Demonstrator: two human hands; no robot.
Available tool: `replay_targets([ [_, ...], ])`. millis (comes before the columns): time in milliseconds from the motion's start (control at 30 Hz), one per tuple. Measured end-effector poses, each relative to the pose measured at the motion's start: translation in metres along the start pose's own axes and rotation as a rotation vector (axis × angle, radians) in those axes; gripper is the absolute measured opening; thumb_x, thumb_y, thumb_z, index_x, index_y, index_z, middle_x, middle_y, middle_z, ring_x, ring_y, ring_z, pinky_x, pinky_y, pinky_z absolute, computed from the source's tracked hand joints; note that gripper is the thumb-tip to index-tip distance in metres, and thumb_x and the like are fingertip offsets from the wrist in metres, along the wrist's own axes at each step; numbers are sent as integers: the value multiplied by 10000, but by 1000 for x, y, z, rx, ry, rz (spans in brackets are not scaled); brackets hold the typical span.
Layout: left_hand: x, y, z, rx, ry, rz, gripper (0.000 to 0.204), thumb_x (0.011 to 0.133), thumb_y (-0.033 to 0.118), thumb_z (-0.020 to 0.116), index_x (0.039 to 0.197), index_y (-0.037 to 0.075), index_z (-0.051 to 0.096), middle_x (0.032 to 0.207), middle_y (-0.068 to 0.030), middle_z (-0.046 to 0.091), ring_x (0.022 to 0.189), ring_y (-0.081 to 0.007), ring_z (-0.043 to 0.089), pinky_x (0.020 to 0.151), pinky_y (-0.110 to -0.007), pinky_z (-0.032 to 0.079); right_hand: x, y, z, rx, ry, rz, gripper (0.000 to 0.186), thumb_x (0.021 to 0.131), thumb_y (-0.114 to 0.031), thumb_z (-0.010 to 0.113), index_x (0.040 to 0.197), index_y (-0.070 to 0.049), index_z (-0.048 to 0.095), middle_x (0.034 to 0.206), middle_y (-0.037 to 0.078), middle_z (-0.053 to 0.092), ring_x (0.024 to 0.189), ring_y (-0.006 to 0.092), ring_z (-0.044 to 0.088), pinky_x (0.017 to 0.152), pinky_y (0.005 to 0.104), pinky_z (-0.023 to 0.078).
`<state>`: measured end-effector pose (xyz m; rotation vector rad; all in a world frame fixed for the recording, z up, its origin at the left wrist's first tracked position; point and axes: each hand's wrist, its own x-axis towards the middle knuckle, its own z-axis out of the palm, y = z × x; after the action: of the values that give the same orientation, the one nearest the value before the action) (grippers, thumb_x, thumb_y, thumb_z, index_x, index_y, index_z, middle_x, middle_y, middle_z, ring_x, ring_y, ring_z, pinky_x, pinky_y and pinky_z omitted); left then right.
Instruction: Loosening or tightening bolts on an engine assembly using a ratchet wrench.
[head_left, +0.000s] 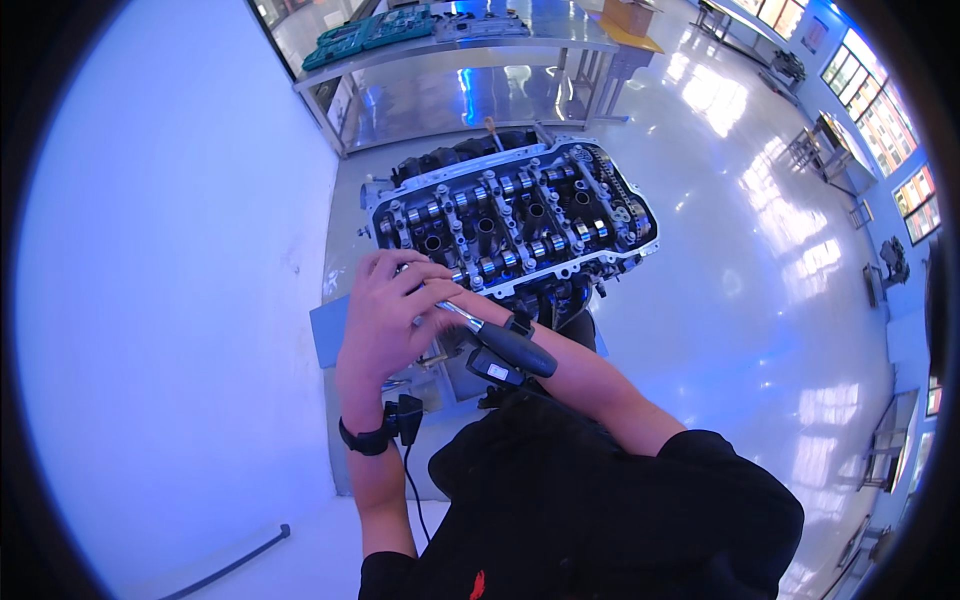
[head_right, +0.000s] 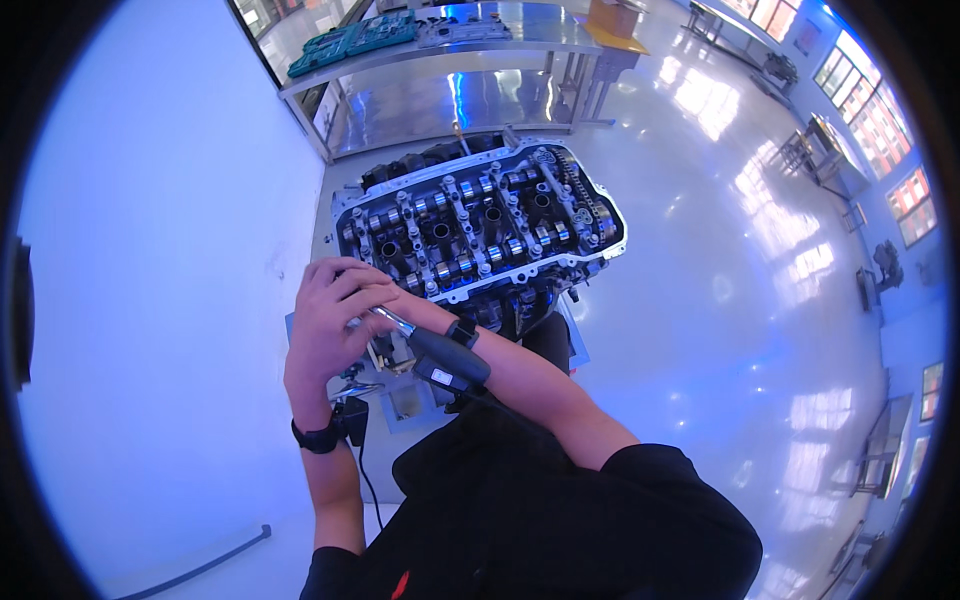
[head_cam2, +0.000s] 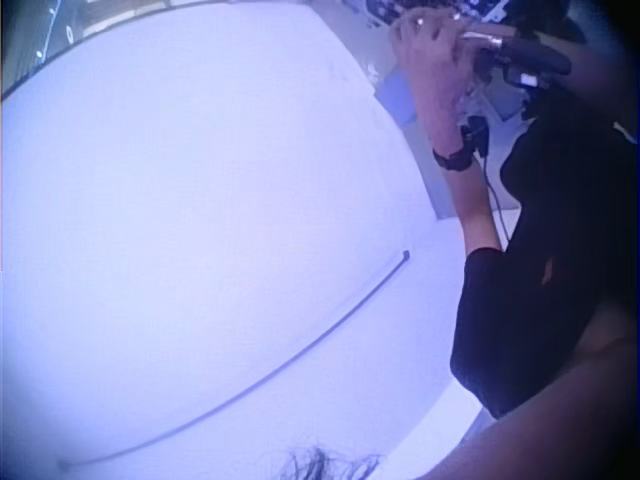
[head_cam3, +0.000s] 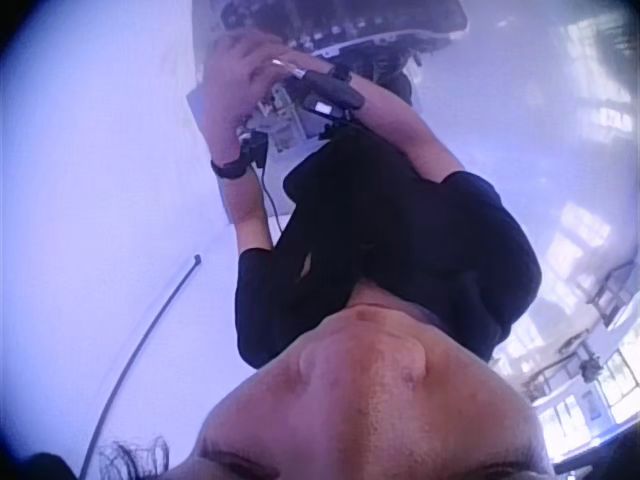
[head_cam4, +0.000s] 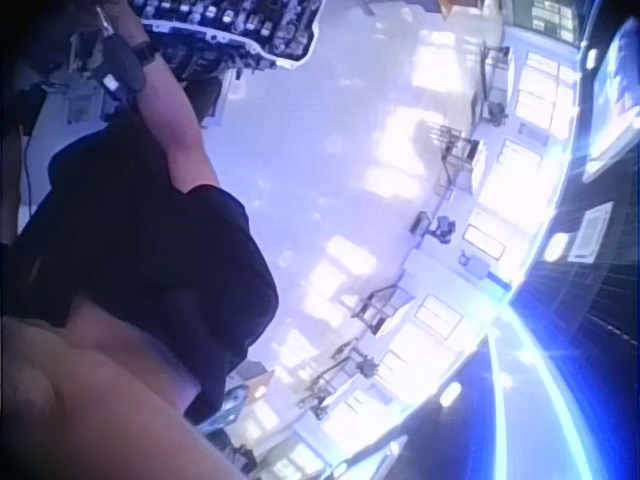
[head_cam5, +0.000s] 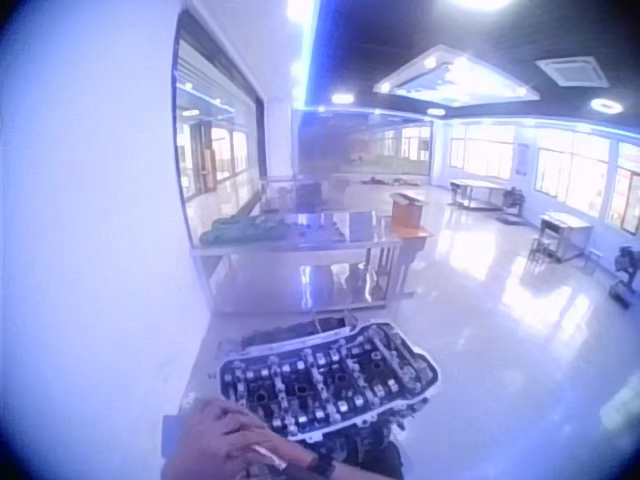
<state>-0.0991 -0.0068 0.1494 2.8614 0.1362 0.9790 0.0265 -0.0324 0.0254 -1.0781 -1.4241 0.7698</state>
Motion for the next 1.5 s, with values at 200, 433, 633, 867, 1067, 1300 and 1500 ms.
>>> replay_targets([
  [200,15,6,9,-200,-133,-6,317,660,255,788,937,111,733,916,-19,684,920,-248,590,747,-361,502,-22,-9,-8,-52,147,-37,291,832,-111,639,1095,-12,564,955,124,636,838,264,642,756,370,478],
  [433,41,25,17,6,-57,-345,464,652,397,806,1018,131,699,799,-16,673,796,-227,611,643,-342,495,-12,-10,14,-95,261,-167,320,829,-108,641,1115,0,547,972,143,630,869,280,641,779,380,478],
  [633,61,14,-2,148,-184,-603,569,705,380,797,1179,113,631,751,-43,688,654,-237,654,619,-343,506,0,-12,18,-87,118,-115,415,849,-77,639,1227,9,494,1136,156,575,1148,251,535,954,401,433],
  [867,78,5,-7,170,-361,-553,608,794,473,703,1263,113,563,697,-72,681,621,-264,665,591,-378,504,5,-21,11,20,153,-116,257,835,-111,641,1031,23,542,858,154,624,800,297,626,717,387,491],
  [1067,82,-5,-6,306,-416,-499,588,875,440,632,1337,105,491,644,-150,638,632,-342,649,597,-429,500,1,-33,6,-59,97,-53,254,841,-129,636,1008,22,518,786,129,583,738,271,601,694,381,480],
  [1300,85,-22,-2,310,-388,-454,568,893,398,616,1363,115,465,620,-171,622,642,-373,644,598,-446,493,-2,-44,0,-90,88,-17,311,856,-164,652,1061,23,512,810,124,595,718,264,603,679,374,485],
  [1500,86,-36,-9,208,-413,-658,475,893,331,554,1358,237,523,743,-188,660,736,-372,659,682,-447,516,0,-44,-7,-135,21,-19,325,882,-218,638,1059,22,509,816,167,621,719,311,630,663,389,488],
])
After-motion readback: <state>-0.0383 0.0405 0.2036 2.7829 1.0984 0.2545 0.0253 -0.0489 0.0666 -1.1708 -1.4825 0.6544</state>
